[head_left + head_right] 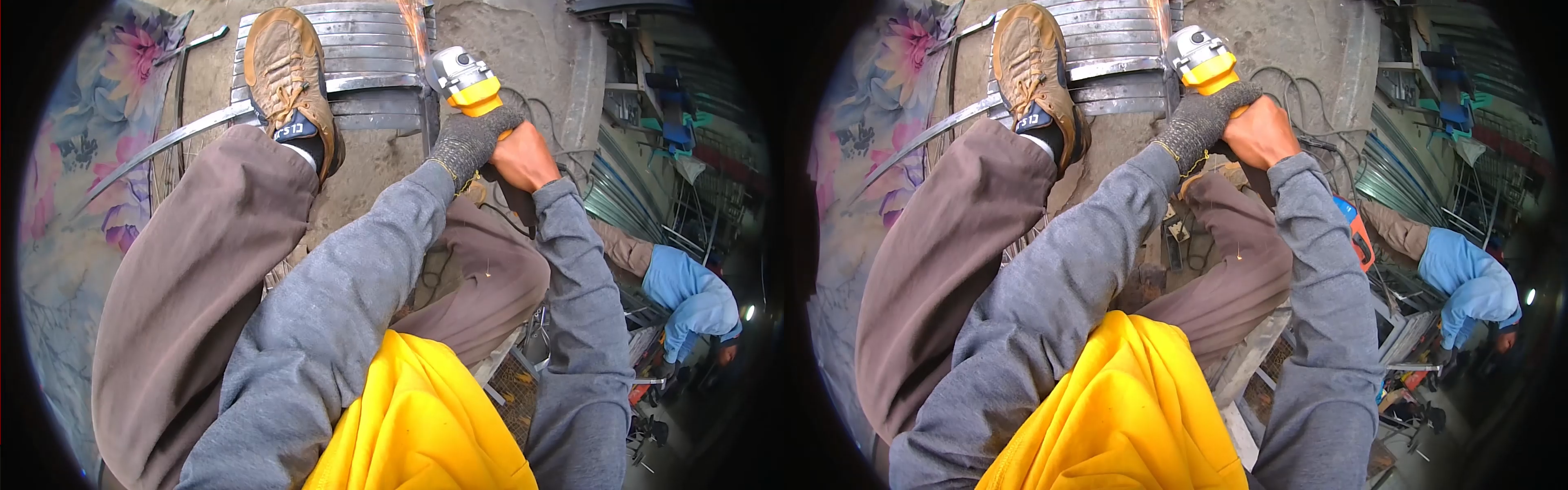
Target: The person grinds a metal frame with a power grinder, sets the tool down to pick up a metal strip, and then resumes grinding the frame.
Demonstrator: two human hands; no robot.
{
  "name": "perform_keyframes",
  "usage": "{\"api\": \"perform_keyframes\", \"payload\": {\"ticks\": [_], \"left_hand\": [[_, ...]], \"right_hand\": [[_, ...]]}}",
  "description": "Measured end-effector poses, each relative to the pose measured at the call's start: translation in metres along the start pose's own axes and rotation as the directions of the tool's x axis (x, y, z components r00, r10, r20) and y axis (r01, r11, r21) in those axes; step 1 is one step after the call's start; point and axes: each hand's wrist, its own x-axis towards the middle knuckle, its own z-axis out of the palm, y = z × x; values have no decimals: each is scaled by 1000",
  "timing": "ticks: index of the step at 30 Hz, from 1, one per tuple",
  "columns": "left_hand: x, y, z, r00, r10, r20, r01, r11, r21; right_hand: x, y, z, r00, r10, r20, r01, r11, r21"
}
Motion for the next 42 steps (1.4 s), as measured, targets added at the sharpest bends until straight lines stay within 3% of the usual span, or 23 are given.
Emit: {"api": "perform_keyframes", "payload": {"ticks": [4, 6, 7, 8, 10, 14, 16, 17, 19, 22, 24, 25, 27, 31, 34, 41, 42], "left_hand": [[4, -5, -4, 985, 157, -75, -153, 987, 55], [-5, 16, -5, 983, -173, -65, 155, 964, -216], [1, 8, -8, 982, -175, -71, 156, 963, -218], [13, -9, -11, 999, 28, -38, -25, 998, 64], [18, -15, -11, 975, 217, 53, -222, 918, 329], [1, 15, -8, 995, -101, -3, 100, 994, -48], [4, 3, -9, 1000, -29, 11, 28, 997, 76], [3, 6, -10, 998, -57, 6, 57, 998, -11], [1, 15, -11, 997, -78, -7, 78, 997, -6], [11, 3, -7, 996, -86, -39, 79, 987, -141], [8, -1, -8, 997, 59, -46, -63, 993, -104], [9, -2, -9, 997, 54, -49, -59, 993, -107], [15, 5, -13, 997, -72, -30, 69, 994, -85], [7, 12, -11, 996, -73, -58, 65, 989, -137], [1, 19, -10, 978, -210, -16, 205, 966, -160], [1, 14, -12, 994, -102, -40, 92, 976, -197], [9, 9, -15, 1000, -18, -5, 17, 999, -37]], "right_hand": [[1, -8, -4, 998, -49, -28, 48, 997, -56], [0, -15, -4, 1000, -19, -8, 18, 996, -91], [-1, -19, -3, 1000, -22, -2, 22, 995, -92], [-3, -24, -4, 1000, -6, -24, 4, 996, -84], [-11, -30, -10, 999, 11, -52, -15, 997, -77], [-7, -24, -10, 998, -55, 0, 55, 996, -77], [1, -8, 0, 998, -59, 7, 59, 995, -80], [5, -8, 4, 999, -44, -25, 41, 996, -83], [6, -5, 2, 997, -30, -67, 24, 996, -83], [-1, -19, -7, 1000, -22, 10, 23, 996, -85], [0, -14, 0, 999, -31, -44, 28, 996, -83], [1, -12, 1, 999, -29, -38, 26, 996, -85], [3, -17, -1, 998, -29, -50, 27, 999, -43], [8, -7, 2, 997, -75, -35, 71, 993, -92], [3, -11, 0, 998, -49, -28, 47, 997, -62], [4, -14, 2, 997, -70, -45, 67, 996, -64], [5, -13, 3, 994, -86, -68, 83, 995, -53]]}}
